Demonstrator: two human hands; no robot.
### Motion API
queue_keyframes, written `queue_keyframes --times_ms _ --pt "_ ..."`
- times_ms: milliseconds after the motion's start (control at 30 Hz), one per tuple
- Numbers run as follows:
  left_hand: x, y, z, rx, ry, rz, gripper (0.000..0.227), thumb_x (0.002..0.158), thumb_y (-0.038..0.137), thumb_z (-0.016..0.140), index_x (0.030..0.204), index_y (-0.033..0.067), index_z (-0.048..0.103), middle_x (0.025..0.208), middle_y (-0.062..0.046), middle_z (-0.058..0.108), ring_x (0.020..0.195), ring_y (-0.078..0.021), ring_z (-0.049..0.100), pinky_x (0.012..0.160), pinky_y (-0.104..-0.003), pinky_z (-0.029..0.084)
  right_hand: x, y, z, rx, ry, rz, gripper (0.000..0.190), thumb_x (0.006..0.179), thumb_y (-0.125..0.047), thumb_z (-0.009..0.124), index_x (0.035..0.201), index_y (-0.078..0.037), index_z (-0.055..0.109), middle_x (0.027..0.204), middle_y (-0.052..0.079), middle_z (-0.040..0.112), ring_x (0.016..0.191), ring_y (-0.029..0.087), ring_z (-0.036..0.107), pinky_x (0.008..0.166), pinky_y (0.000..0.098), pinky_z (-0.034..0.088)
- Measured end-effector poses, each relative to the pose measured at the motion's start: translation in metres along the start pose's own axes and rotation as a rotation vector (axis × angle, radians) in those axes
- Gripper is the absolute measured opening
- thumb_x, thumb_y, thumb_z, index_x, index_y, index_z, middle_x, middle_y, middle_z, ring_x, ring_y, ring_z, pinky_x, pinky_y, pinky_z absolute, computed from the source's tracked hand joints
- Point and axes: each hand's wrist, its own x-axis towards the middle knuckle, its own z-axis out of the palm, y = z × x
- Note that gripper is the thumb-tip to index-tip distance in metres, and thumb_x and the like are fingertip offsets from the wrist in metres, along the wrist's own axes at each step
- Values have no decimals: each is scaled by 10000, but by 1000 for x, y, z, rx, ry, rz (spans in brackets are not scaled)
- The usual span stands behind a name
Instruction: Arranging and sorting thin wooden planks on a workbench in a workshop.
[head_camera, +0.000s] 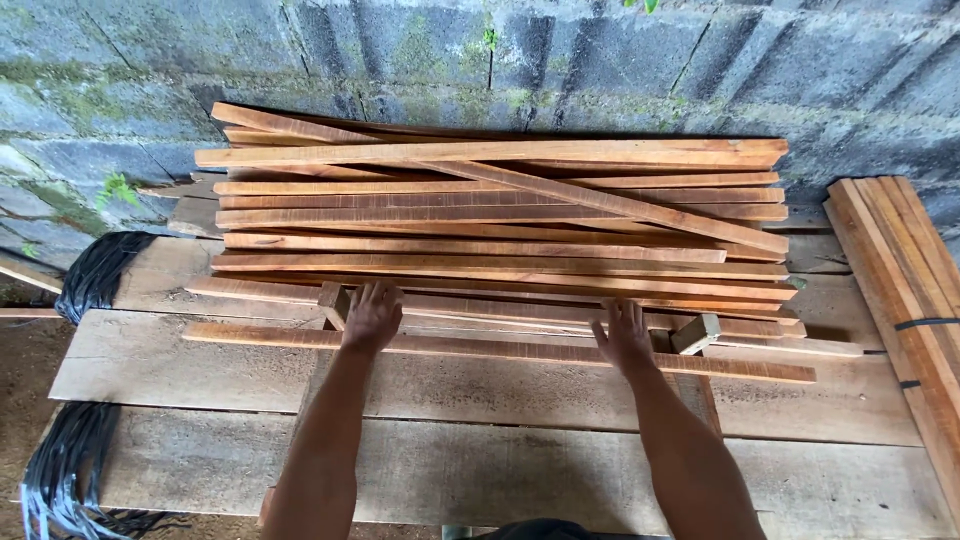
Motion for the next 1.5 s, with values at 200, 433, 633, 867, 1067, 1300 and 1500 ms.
queue_keyframes --times_ms 200,433,633,867,1067,1300,1500 --pt "60 -17 -32 93 57 59 200 842 260 621 1035 254 673 1148 32 602 1210 -165 588 1079 -406 422 60 3 -2 46 17 -85 498 832 -365 726 1258 -146 588 1194 113 548 1187 343 607 914 434 552" --pt "138 -41 -27 95 201 179 213 787 210 657 1000 218 669 1154 -7 621 1195 -201 612 1091 -450 428 133 6 -5 29 30 -107 452 837 -340 753 1202 -116 606 1139 134 556 1141 366 618 949 469 536" --pt "204 -69 -9 171 290 162 295 794 215 665 1083 187 615 1193 -38 616 1193 -213 621 1092 -444 427 201 33 28 -71 58 -148 546 785 -412 793 1206 -118 605 1116 122 573 1113 336 637 955 450 529" --pt "265 -97 -1 223 285 241 355 853 278 626 1181 144 606 1207 -68 617 1210 -215 614 1100 -439 407 291 46 35 -69 35 -194 654 816 -306 766 1395 -88 554 1328 147 557 1279 322 563 1132 456 423" --pt "281 -101 26 145 14 33 632 903 502 642 1416 141 565 1302 -88 630 1241 -250 595 1100 -491 383 335 45 56 74 -353 45 676 1005 -342 524 1619 -136 330 1624 146 387 1530 344 316 1263 555 175" --pt "275 -114 67 302 -2 8 618 803 354 865 1327 156 602 1214 -47 584 1087 -254 617 1043 -563 432 333 69 106 -208 -149 -84 612 942 -600 645 1381 -178 589 1180 56 616 1236 296 594 1177 659 293" --pt "271 -105 42 445 115 135 764 541 428 974 1125 137 577 1044 -36 533 998 -215 574 1000 -509 456 311 82 108 -454 211 -344 555 808 -700 658 1009 -182 659 991 15 564 945 227 600 953 522 518"
